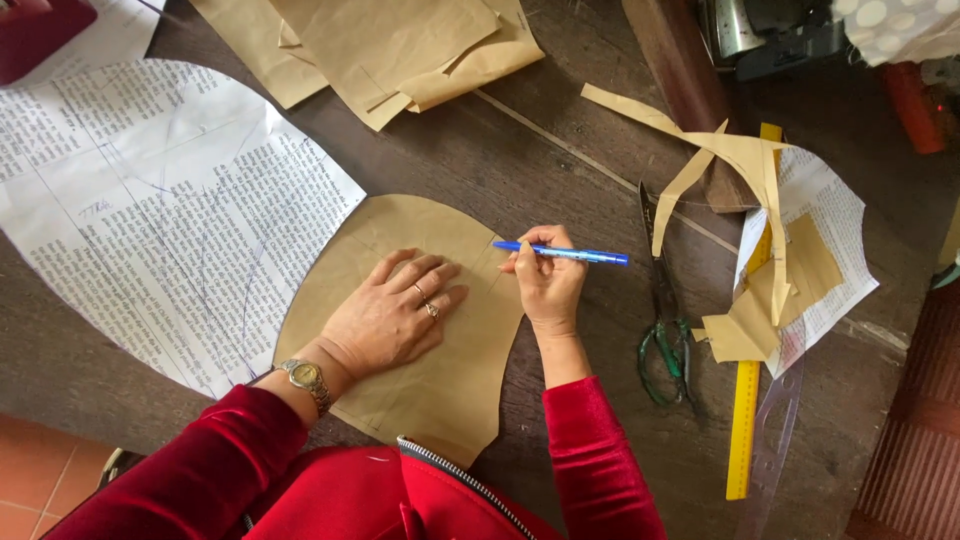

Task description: The person cuts a printed paper pattern using scissors, then uses a ruler and a blue pen to draw lines on a piece of brown paper. The person handles the paper and tools on a wooden table.

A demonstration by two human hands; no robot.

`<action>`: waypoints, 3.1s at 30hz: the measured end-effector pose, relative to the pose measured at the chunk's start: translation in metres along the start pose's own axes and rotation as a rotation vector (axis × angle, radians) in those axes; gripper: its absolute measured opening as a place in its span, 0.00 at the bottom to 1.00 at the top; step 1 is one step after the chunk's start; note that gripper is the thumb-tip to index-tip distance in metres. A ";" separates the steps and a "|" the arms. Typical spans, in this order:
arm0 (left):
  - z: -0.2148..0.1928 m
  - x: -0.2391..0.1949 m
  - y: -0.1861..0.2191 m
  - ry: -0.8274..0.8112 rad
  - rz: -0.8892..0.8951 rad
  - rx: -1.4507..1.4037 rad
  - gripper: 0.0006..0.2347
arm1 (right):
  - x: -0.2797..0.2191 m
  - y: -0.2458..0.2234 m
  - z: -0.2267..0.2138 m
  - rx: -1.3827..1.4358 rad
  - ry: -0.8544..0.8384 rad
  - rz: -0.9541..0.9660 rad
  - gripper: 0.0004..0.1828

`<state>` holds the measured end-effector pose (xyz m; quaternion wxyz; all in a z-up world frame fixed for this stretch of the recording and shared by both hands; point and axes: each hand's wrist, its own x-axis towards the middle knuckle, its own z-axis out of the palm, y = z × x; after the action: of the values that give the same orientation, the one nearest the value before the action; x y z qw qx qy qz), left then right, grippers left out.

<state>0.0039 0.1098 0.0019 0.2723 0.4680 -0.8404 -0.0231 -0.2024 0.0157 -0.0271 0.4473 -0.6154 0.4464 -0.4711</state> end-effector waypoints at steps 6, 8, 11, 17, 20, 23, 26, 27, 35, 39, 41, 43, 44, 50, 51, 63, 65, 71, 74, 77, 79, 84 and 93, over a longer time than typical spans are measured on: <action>0.001 0.000 0.001 0.025 0.001 -0.006 0.14 | -0.003 -0.008 0.002 0.039 -0.066 0.022 0.02; 0.002 -0.001 0.000 0.038 0.003 -0.005 0.14 | -0.004 -0.002 0.001 0.024 -0.117 0.038 0.02; 0.003 -0.001 0.001 0.041 0.002 -0.008 0.14 | -0.004 0.000 0.002 0.028 -0.133 0.055 0.02; 0.000 0.000 0.000 0.030 0.010 -0.015 0.13 | -0.003 -0.010 0.004 0.007 -0.139 0.070 0.02; 0.004 -0.002 0.000 0.032 0.007 -0.019 0.13 | -0.002 -0.002 0.000 0.037 -0.164 0.062 0.02; 0.003 -0.001 -0.001 0.029 0.006 -0.023 0.13 | -0.002 -0.002 0.001 0.032 -0.138 0.058 0.02; 0.003 0.000 -0.001 0.014 0.008 -0.019 0.14 | -0.002 -0.001 0.000 0.039 -0.125 0.068 0.01; 0.002 0.000 0.000 0.015 0.009 -0.016 0.14 | -0.002 0.001 -0.001 0.041 -0.125 0.065 0.01; 0.003 -0.001 -0.001 0.014 0.004 -0.020 0.14 | -0.001 -0.004 0.000 0.024 -0.117 0.092 0.03; 0.001 0.000 0.000 0.020 0.004 -0.019 0.14 | -0.002 -0.002 0.000 0.019 -0.114 0.084 0.02; 0.001 0.001 0.000 0.021 0.006 -0.018 0.14 | 0.001 -0.007 0.001 0.018 -0.112 0.098 0.03; 0.000 0.001 0.000 0.022 0.004 -0.019 0.14 | -0.001 -0.003 0.001 0.016 -0.106 0.087 0.02; 0.000 0.001 0.000 0.026 0.001 -0.020 0.13 | -0.001 -0.001 0.001 0.012 -0.102 0.075 0.02; 0.002 0.001 0.000 0.004 -0.004 -0.029 0.13 | 0.000 -0.003 0.002 0.025 -0.097 0.083 0.02; 0.001 0.000 0.001 0.004 -0.002 -0.029 0.13 | -0.002 -0.002 0.003 0.025 -0.095 0.082 0.02; 0.000 0.014 0.008 -0.062 -0.091 -0.024 0.17 | -0.005 -0.019 -0.014 0.069 0.194 0.010 0.10; 0.004 0.021 0.015 -0.123 -0.198 -0.031 0.19 | -0.005 -0.048 -0.027 -0.168 0.230 -0.065 0.13; 0.018 0.030 0.031 -0.114 -0.325 0.008 0.22 | -0.032 -0.055 -0.136 -0.710 0.246 -0.162 0.09; 0.012 0.034 0.034 -0.186 -0.374 -0.053 0.21 | -0.051 -0.075 -0.175 -0.875 0.257 -0.118 0.12; 0.016 0.032 0.036 -0.097 -0.354 0.037 0.21 | -0.075 -0.062 -0.220 -1.071 0.412 -0.064 0.08; 0.021 0.030 0.037 -0.065 -0.348 0.047 0.21 | -0.086 -0.053 -0.243 -1.161 0.453 0.094 0.04; 0.025 0.026 0.036 -0.032 -0.352 0.068 0.20 | -0.088 -0.027 -0.279 -1.190 0.362 0.616 0.23; 0.023 0.028 0.037 -0.036 -0.354 0.084 0.20 | -0.063 -0.032 -0.291 -1.223 0.164 0.735 0.34</action>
<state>-0.0470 0.1032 0.0048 0.2291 0.6190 -0.7499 -0.0438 -0.4931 0.0458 0.0376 0.1173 -0.5284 0.8408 -0.0004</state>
